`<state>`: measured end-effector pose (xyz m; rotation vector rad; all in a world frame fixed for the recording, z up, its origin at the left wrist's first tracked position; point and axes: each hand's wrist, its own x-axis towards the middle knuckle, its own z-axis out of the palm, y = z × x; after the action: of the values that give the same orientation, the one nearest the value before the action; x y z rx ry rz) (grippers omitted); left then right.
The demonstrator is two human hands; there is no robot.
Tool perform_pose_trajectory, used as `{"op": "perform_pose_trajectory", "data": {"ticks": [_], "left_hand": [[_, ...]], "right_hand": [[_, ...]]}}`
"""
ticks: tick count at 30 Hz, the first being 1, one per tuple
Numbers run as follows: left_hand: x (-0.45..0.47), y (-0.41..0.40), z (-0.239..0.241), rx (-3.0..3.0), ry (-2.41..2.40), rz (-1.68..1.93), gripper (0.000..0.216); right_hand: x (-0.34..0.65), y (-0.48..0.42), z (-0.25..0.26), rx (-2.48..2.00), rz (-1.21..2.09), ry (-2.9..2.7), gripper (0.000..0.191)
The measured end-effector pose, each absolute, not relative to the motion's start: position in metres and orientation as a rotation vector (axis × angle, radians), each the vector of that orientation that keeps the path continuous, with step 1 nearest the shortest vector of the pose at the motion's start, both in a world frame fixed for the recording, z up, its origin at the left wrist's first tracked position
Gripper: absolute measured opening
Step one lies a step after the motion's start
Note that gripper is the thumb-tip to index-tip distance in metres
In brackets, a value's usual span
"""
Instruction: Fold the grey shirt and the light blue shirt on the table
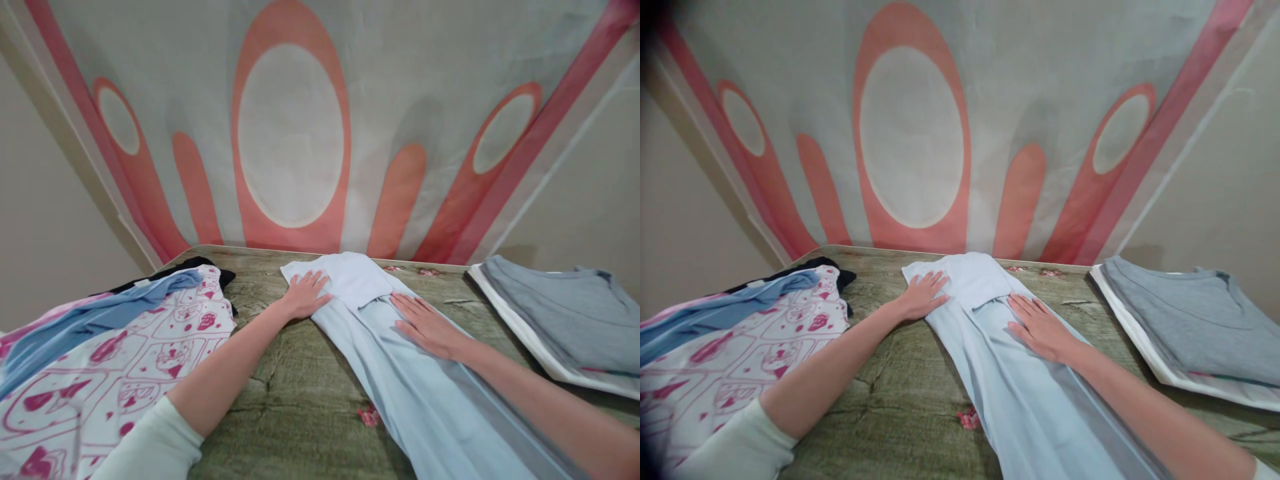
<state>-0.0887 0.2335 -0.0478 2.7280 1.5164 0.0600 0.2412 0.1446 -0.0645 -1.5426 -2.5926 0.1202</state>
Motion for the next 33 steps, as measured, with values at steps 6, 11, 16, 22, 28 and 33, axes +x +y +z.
{"op": "perform_pose_trajectory", "data": {"ticks": [6,11,16,22,28,33], "left_hand": [[-0.075,0.239,-0.039,2.748,1.509,0.200,0.056],[-0.060,0.194,-0.041,2.748,1.411,0.226,0.055],[-0.059,0.170,-0.050,2.800,1.415,0.249,0.063],[-0.062,0.172,-0.054,2.855,1.407,0.242,0.064],[-0.059,0.167,-0.045,2.826,1.405,0.201,0.057],[-0.043,0.162,-0.035,2.795,1.384,0.180,0.049]], "right_hand": [[0.221,0.144,-0.047,-1.562,0.193,-2.335,0.045],[0.186,0.098,-0.033,-1.560,0.606,-2.144,0.025],[0.173,0.075,-0.028,-1.531,0.627,-2.141,0.028],[0.200,0.087,-0.032,-1.487,0.862,-1.909,0.021],[0.212,0.046,-0.025,-1.565,0.958,-1.870,0.033],[0.228,-0.009,-0.021,-1.592,1.045,-1.850,0.039]]}}
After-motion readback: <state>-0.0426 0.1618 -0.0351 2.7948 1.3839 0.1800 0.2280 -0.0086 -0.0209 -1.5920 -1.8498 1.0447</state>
